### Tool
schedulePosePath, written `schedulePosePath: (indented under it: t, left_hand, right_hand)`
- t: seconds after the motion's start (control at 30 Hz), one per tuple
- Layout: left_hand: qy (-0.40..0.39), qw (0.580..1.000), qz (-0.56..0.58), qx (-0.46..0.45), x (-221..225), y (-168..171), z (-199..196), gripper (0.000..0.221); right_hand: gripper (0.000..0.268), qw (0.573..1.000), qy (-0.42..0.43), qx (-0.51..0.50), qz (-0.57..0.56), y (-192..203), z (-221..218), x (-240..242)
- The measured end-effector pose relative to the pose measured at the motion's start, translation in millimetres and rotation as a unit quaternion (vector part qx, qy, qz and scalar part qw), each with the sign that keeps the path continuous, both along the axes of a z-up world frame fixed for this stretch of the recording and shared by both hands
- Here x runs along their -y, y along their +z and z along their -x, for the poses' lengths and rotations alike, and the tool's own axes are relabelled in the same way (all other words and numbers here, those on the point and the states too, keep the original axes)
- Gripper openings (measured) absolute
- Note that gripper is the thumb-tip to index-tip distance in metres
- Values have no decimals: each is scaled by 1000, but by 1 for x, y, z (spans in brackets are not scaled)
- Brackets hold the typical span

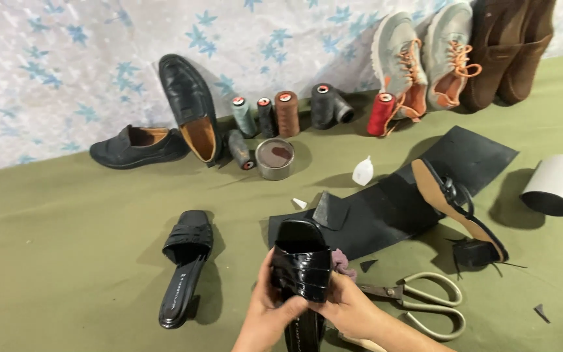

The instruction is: Applying adhesive to sandal components and spreading it with a cloth during a repair process.

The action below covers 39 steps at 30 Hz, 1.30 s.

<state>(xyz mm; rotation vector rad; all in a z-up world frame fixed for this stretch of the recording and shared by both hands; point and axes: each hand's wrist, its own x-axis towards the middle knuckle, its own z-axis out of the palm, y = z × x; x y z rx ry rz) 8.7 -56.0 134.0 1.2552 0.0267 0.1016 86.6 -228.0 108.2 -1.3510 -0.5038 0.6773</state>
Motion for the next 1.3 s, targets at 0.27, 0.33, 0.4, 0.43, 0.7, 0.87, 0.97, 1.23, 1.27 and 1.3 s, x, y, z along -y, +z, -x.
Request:
schedulePosePath:
  t: [0.27,0.33,0.4,0.43,0.7,0.87,0.97,1.23,1.27,1.3]
  left_hand:
    - [75,994,63,-38,-21,-14,7,55]
    - [104,991,71,-50,-23,-7,8,50]
    - [133,986,79,-62,-24,2,9,45]
    - [143,982,85,-90,-24,8,10,42]
    - [176,975,78,-107,-33,-8,16,26]
    - [281,957,-61,-40,-88,-40,38,16]
    - [297,945,-51,-122,-114,-22,50,23]
    - [351,908,71,-218,-122,13,43,28]
    - [336,916,59,-212,-121,15,41,25]
    - [337,915,60,-215,-121,15,38,25]
  right_hand:
    - [20,999,4,4,33,38,3,-2]
    - [17,997,14,34,63,45,8,-4]
    - [13,993,26,65,92,47,12,-5]
    - [13,992,29,47,113,45,14,-4]
    - [17,980,57,122,144,26,15,-4]
    - [28,973,156,30,169,56,5,-8]
    - [34,954,62,-11,293,46,-6,-17]
    - [67,835,192,309,412,-9,-14,-60]
    - [85,821,206,362,391,-18,-12,-64]
    - [85,821,209,360,391,-22,-11,-68]
